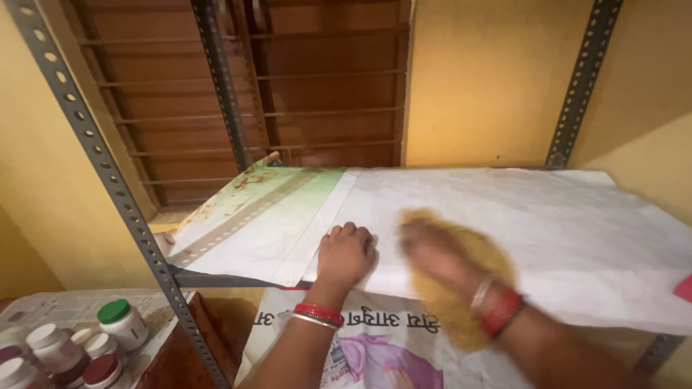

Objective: The person wipes a shelf with a yellow cloth, then repeatedly picks small bottles from a table, wipes each bottle, and places them in a row on the shelf. The person continues this process for multiple bottles throughout the clip.

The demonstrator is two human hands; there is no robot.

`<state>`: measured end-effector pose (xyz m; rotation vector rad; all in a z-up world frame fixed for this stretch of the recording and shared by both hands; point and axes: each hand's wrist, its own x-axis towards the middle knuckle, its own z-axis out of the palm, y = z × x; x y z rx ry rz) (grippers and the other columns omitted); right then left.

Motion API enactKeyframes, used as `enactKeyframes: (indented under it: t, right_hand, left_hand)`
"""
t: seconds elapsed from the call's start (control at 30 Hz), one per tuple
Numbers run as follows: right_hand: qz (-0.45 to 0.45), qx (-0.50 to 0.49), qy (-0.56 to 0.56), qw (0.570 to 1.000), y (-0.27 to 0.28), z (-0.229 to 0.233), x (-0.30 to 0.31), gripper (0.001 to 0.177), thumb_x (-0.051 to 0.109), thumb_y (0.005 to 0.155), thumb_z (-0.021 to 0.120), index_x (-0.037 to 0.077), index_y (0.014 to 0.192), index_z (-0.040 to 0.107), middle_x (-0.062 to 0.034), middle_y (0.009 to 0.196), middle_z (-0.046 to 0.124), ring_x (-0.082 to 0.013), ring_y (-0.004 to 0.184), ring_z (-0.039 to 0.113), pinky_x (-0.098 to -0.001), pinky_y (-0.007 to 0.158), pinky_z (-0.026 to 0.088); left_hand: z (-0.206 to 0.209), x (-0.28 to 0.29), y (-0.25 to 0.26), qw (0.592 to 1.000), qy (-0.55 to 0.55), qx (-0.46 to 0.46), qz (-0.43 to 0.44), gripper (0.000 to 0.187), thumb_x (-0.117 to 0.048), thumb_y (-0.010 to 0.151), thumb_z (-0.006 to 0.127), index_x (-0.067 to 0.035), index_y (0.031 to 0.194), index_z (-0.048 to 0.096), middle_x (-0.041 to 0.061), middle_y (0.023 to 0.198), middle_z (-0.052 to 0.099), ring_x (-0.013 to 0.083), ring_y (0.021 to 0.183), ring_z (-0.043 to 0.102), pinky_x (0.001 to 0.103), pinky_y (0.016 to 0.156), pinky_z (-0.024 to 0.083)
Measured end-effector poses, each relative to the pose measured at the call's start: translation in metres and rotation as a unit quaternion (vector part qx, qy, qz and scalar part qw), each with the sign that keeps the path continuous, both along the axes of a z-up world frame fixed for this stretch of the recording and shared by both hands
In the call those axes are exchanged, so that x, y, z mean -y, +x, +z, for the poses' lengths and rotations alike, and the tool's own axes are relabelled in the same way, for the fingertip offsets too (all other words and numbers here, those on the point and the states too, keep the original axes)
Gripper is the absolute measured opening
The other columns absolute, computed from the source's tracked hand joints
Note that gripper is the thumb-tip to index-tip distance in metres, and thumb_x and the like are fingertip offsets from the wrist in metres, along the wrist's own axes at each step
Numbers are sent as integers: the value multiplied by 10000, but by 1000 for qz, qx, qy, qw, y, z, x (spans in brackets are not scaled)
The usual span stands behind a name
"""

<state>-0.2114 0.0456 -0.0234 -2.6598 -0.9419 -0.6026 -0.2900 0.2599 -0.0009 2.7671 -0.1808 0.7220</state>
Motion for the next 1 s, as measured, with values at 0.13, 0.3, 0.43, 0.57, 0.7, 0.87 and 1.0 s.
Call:
enactKeyframes:
  t: [0.13,0.3,0.43,0.57,0.7,0.87,1.0]
  right_hand:
    - [81,-30,41,995,-10,5,-67,333,136,903,564,27,1208,643,-183,1259,649,-358,1149,613,-454,999,468]
    - [41,-27,46,998,55,6,48,444,291,912,646,82,1303,624,-139,1351,635,-285,1222,615,-355,1071,471]
    - [-126,33,16,991,99,2,186,376,228,992,553,56,1315,635,-151,1356,642,-303,1252,584,-397,1087,428]
    - [-283,26,-44,958,124,11,259,365,226,979,566,55,1291,643,-158,1340,647,-312,1234,594,-407,1075,441]
    - [-269,7,-54,962,133,26,222,354,224,965,579,55,1267,652,-165,1324,652,-321,1217,604,-417,1064,453]
    - [-18,-11,-66,998,99,22,51,341,222,948,596,54,1237,662,-173,1304,658,-332,1196,616,-429,1049,469]
    - [166,-59,-69,982,52,17,-64,330,220,935,609,54,1213,670,-179,1288,663,-341,1179,625,-439,1038,482]
  left_hand:
    - [-11,-10,19,999,8,-38,25,483,-318,950,500,-60,1358,515,190,1398,501,365,1378,402,544,1130,287]
    - [-18,-12,28,998,-1,-63,20,500,-267,948,427,-75,1405,495,193,1514,420,404,1467,296,566,1184,209]
    - [-18,-11,22,995,5,-93,26,448,-286,969,417,-88,1348,550,183,1476,479,392,1459,362,540,1194,267]
    - [-9,-12,16,998,7,-61,13,445,-296,959,436,-70,1318,574,194,1440,504,395,1403,419,542,1141,324]
    - [12,-22,18,994,6,-110,13,441,-377,949,479,-119,1273,632,160,1357,581,362,1281,530,523,1077,403]
    - [25,-26,19,994,-79,-49,50,416,-435,998,464,-161,1176,720,108,1247,707,318,1182,645,481,1064,469]
    - [12,-28,22,990,-121,67,38,507,-478,941,515,-144,1299,645,124,1351,632,328,1332,533,532,1154,307]
